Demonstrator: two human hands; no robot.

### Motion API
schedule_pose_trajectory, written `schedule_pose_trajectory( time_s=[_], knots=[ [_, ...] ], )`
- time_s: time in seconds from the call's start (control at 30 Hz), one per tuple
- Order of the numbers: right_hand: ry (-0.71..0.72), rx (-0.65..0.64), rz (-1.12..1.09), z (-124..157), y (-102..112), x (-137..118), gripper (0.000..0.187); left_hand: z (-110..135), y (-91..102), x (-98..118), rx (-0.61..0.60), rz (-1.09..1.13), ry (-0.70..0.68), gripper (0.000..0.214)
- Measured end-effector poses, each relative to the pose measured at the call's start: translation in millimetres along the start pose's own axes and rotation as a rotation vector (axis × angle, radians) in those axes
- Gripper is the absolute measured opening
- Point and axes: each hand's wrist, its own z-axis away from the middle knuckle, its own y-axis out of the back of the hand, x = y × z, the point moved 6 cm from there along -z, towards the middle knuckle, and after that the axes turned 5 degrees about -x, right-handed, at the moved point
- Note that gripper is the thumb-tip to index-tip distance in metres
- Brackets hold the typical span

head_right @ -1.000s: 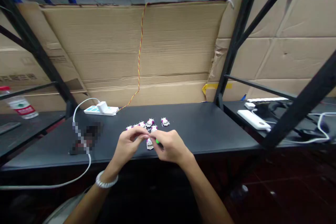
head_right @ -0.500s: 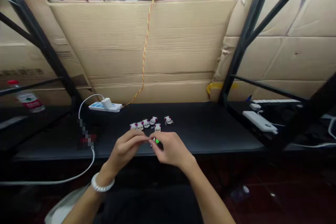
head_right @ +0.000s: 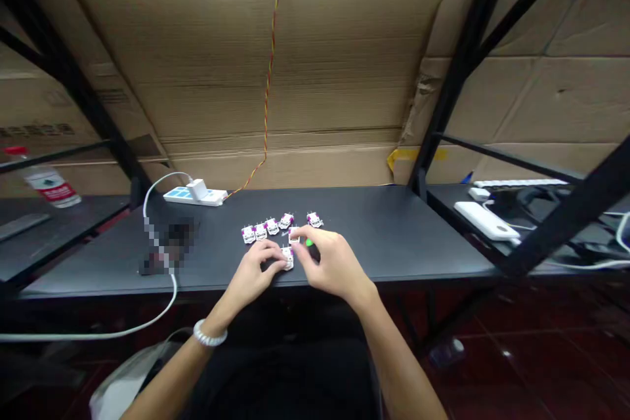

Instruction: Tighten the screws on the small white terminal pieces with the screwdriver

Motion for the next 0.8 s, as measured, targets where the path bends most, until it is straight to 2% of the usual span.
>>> schedule_pose_trajectory(
  time_s=[0.27,0.5,0.8],
  knots=[
    [0.024,0.008,-0.008,-0.5,0.7,-1.8,0.014,2.9,-1.3,3.2,0.014,-0.023,-0.033,0.013],
    [0.007,0.004,-0.012,0.5,1.6,-0.9,0.013,1.1,-0.4,-1.1,-0.026,0.050,-0.033,0.015],
    [0.003,-0.003,-0.045,1.6,5.9,-4.1,0.018,-1.8,2.1,-2.6,-0.074,-0.006,-0.098,0.015]
  ],
)
